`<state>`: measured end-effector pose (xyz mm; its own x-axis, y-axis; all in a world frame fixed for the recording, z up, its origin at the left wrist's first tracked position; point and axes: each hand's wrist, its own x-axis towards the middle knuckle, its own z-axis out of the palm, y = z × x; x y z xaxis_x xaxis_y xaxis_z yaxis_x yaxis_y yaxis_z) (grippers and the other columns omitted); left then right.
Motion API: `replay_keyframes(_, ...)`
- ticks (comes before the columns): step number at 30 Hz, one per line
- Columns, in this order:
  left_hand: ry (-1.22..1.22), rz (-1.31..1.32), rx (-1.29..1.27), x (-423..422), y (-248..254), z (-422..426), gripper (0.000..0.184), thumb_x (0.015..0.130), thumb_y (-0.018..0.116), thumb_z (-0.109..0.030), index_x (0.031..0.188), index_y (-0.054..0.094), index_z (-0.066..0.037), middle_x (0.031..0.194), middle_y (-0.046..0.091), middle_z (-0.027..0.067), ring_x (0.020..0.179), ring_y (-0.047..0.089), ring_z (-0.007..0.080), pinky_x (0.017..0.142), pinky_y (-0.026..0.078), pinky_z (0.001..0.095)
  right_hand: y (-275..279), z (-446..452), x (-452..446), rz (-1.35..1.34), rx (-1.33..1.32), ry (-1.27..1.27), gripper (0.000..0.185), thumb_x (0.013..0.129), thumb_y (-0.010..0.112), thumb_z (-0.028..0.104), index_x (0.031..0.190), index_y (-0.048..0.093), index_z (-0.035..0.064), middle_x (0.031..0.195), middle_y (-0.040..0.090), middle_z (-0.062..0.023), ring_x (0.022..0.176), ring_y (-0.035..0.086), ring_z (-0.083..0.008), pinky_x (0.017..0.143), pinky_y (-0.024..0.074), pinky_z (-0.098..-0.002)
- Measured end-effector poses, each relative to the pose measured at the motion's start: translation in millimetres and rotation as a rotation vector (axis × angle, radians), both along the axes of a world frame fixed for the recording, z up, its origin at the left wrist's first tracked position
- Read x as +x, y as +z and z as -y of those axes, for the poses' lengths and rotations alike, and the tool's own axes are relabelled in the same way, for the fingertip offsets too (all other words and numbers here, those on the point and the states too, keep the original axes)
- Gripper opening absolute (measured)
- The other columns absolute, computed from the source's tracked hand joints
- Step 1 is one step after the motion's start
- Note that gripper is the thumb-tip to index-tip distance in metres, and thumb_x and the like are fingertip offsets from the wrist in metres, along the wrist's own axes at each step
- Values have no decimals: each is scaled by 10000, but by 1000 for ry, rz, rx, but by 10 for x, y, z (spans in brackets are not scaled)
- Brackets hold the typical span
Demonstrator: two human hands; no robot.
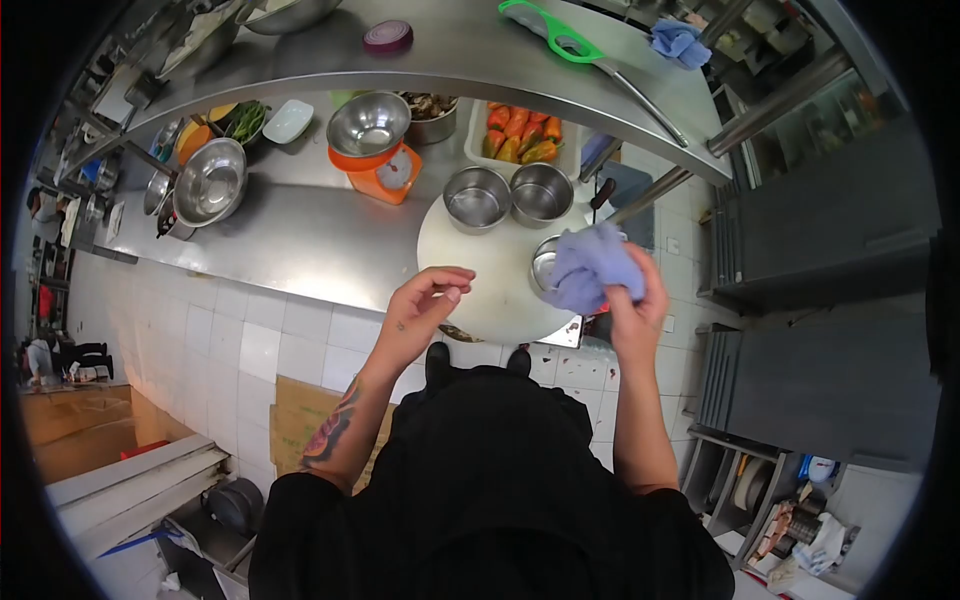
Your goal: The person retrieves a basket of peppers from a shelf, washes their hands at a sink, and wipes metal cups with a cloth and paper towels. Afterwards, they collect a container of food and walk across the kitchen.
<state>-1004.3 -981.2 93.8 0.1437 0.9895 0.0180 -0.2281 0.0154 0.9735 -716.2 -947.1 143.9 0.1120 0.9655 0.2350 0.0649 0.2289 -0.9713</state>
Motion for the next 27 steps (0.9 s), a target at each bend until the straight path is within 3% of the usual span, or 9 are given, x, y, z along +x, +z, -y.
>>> replay_keyframes(2, -11, 9, -109, 64, -258, 40, 225, 987, 583, -164, 1171, 614, -38, 1250, 623, 116, 1114, 619, 213, 964, 488, 352, -282, -265, 94, 547, 183, 158, 472, 809, 647, 57, 1274, 569, 42, 1097, 675, -149, 920, 677, -275, 787, 534, -342)
replay_keyframes(4, -64, -20, -284, 199, -510, 83, 331, 1013, 545, -253, 1272, 541, -48, 1237, 628, 142, 1098, 640, 249, 933, 515, 364, -528, -334, -14, 984, -20, 273, 383, 812, 624, 157, 1185, 623, 72, 1104, 667, -189, 917, 663, -381, 798, 536, -438)
replay_keyframes(7, -174, 157, -524, 527, -815, 119, 423, 1039, 488, -344, 1346, 452, -55, 1225, 624, 180, 1103, 649, 302, 892, 544, 385, -1154, -559, -86, 1213, -117, 377, 329, 832, 589, 229, 1113, 648, 68, 1102, 670, -190, 950, 643, -409, 836, 516, -502)
replay_keyframes(11, -211, 262, -649, 885, -1004, 25, 521, 1043, 443, -427, 1428, 356, -86, 1243, 606, 215, 1104, 652, 338, 869, 560, 412, -1225, -597, -147, 1003, -228, 444, 349, 813, 595, 191, 1117, 648, 28, 1008, 687, -207, 952, 660, -388, 843, 521, -451)
replay_keyframes(14, -85, 283, -597, 1015, -905, -58, 621, 1018, 433, -520, 1494, 301, -144, 1322, 569, 184, 1132, 634, 325, 916, 537, 445, -1210, -255, -130, -122, -545, 475, 379, 911, 596, 150, 1276, 577, 49, 1132, 652, -50, 1017, 622, -174, 883, 489, -300)
replay_keyframes(21, -159, 851, -501, 1137, -788, -320, 609, 992, 522, -493, 1470, 327, -168, 1404, 475, 121, 1282, 497, 235, 1066, 423, 459, -822, 282, -201, -148, -291, 532, 380, 871, 624, 98, 1246, 587, 51, 1118, 666, -105, 973, 663, -284, 886, 510, -388)
replay_keyframes(23, -151, 676, -467, 1229, -381, -440, 610, 983, 586, -406, 1464, 322, -138, 1435, 427, 112, 1303, 458, 243, 1088, 392, 450, -837, 56, -17, 929, 27, 480, 386, 806, 635, 25, 1191, 613, 32, 1123, 657, -188, 1005, 652, -353, 876, 515, -430)
replay_keyframes(24, -165, 529, -348, 1287, -228, -412, 638, 961, 630, -377, 1459, 319, -127, 1417, 442, 104, 1291, 466, 244, 1090, 388, 450, -813, 39, -3, 781, 103, 387, 390, 762, 615, -27, 1149, 631, 16, 1121, 633, -252, 1018, 625, -402, 870, 516, -452)
replay_keyframes(27, -167, 408, -150, 1300, -97, -398, 683, 917, 702, -355, 1450, 349, -111, 1373, 511, 83, 1251, 519, 226, 1062, 427, 417, -580, 57, -187, -112, -51, 294, 376, 873, 609, -12, 1246, 595, 27, 1199, 644, -113, 1134, 615, -250, 937, 490, -389)
